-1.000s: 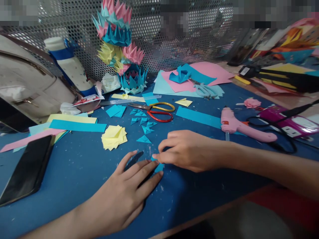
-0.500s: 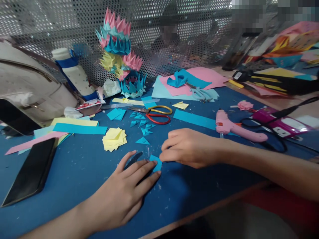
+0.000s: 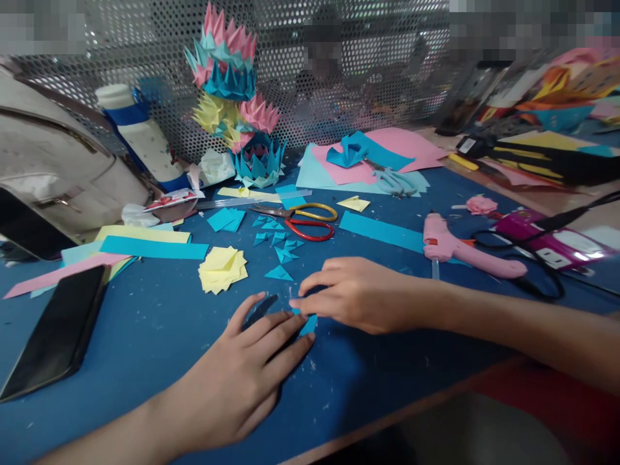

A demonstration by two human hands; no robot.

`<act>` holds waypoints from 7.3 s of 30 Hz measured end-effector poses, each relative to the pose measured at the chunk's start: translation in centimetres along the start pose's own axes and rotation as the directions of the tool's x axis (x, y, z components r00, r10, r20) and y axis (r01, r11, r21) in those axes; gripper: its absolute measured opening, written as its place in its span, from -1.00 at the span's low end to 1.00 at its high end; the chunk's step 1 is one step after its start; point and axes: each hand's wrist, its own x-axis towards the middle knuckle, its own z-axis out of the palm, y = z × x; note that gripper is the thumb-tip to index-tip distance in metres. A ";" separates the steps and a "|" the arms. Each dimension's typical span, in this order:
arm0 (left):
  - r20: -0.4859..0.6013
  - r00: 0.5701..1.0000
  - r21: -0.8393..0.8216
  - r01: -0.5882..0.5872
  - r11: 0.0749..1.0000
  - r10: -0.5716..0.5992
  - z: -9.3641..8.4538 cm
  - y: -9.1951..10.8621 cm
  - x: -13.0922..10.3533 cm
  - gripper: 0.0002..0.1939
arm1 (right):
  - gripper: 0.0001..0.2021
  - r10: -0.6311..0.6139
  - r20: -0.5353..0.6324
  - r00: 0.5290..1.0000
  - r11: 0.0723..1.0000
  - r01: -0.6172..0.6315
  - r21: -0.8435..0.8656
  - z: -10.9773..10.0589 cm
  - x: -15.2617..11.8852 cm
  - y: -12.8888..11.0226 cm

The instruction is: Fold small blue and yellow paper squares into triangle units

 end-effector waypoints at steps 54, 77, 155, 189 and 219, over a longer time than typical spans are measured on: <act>-0.138 0.990 0.010 0.030 1.000 -0.028 0.2 0.5 -0.2 -0.66 | -0.72 -0.068 -0.177 0.982 0.957 0.114 0.266 1.5 -0.1 1.1; -0.174 0.977 -0.023 0.120 0.993 -0.122 0.8 0.3 -0.6 -0.60 | -0.75 0.186 -0.157 0.970 0.974 -0.161 0.162 1.9 -0.1 1.0; -0.142 0.986 0.047 0.091 0.995 -0.083 0.4 0.1 -0.4 -0.53 | -0.74 0.127 -0.028 0.991 0.976 -0.120 0.180 -0.3 0.2 0.9; -0.170 0.982 0.020 0.084 0.996 -0.079 1.0 0.3 -0.6 -0.56 | -0.89 0.395 -0.180 0.901 0.917 -0.373 0.145 2.6 1.2 -2.1; 0.014 1.000 0.070 -0.012 0.997 0.011 0.0 -0.2 -0.1 -0.47 | -0.76 0.009 0.094 0.996 0.916 -0.046 0.399 -0.8 0.1 1.9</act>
